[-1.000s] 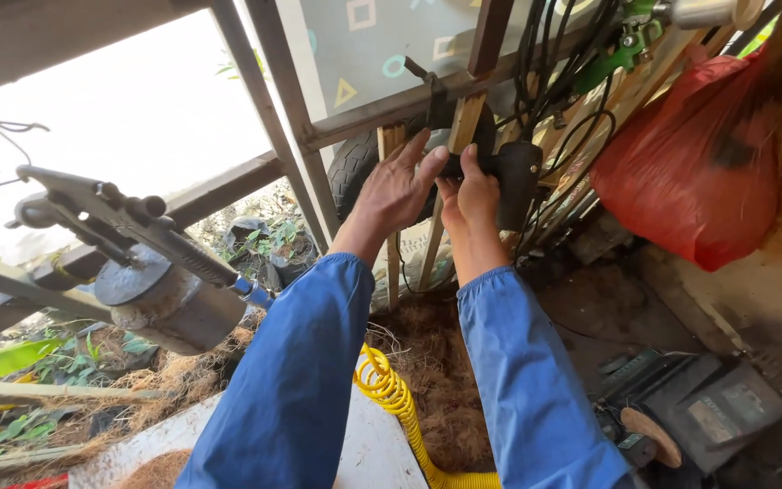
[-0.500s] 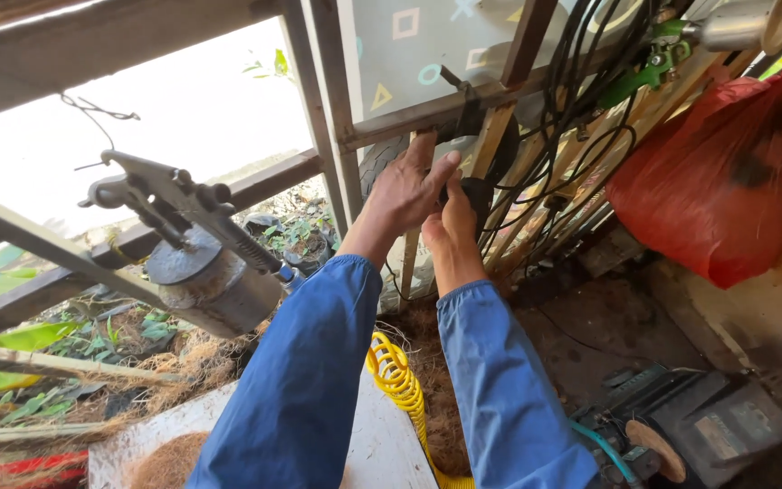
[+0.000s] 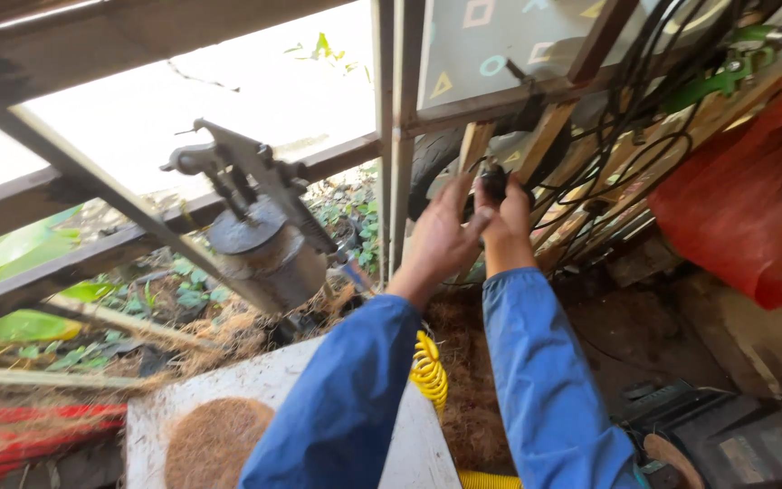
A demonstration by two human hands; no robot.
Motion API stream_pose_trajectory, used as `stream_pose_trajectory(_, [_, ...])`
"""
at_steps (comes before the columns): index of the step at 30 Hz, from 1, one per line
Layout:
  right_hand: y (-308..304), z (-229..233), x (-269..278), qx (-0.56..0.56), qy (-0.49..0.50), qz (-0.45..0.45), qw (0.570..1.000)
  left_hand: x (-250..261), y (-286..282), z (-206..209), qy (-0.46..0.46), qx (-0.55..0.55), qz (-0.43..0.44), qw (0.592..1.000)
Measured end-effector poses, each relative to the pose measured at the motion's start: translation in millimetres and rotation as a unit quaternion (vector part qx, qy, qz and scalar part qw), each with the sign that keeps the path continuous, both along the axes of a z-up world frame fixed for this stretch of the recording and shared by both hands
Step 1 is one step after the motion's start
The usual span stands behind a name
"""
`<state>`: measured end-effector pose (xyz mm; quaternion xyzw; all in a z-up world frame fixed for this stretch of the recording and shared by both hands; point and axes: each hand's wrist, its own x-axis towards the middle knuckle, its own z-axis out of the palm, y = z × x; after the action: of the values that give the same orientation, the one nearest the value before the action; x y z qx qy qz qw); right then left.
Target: Applying adhesive to a coconut fiber pad using a spray gun and drying it with a heat gun.
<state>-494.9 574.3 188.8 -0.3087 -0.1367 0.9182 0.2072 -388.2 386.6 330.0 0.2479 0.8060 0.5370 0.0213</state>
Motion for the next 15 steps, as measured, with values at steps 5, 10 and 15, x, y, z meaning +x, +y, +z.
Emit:
stream_pose_trajectory(5, [10.1,-19.8,-15.3,-0.007,-0.016,-0.023,1.0,78.8,-20.5,-13.9,0.065,0.111,-0.007,0.992])
stream_pose_trajectory(10, [-2.1,19.7,2.9,-0.034,-0.052,-0.046,0.997,158.6,-82.6,-27.9,-0.158,0.038,-0.065,0.985])
stream_pose_trajectory(15, [30.3,-17.8,-8.2,-0.057,-0.014,-0.012,0.998,229.1,-161.2,-142.5,-0.236,0.016,0.089,0.967])
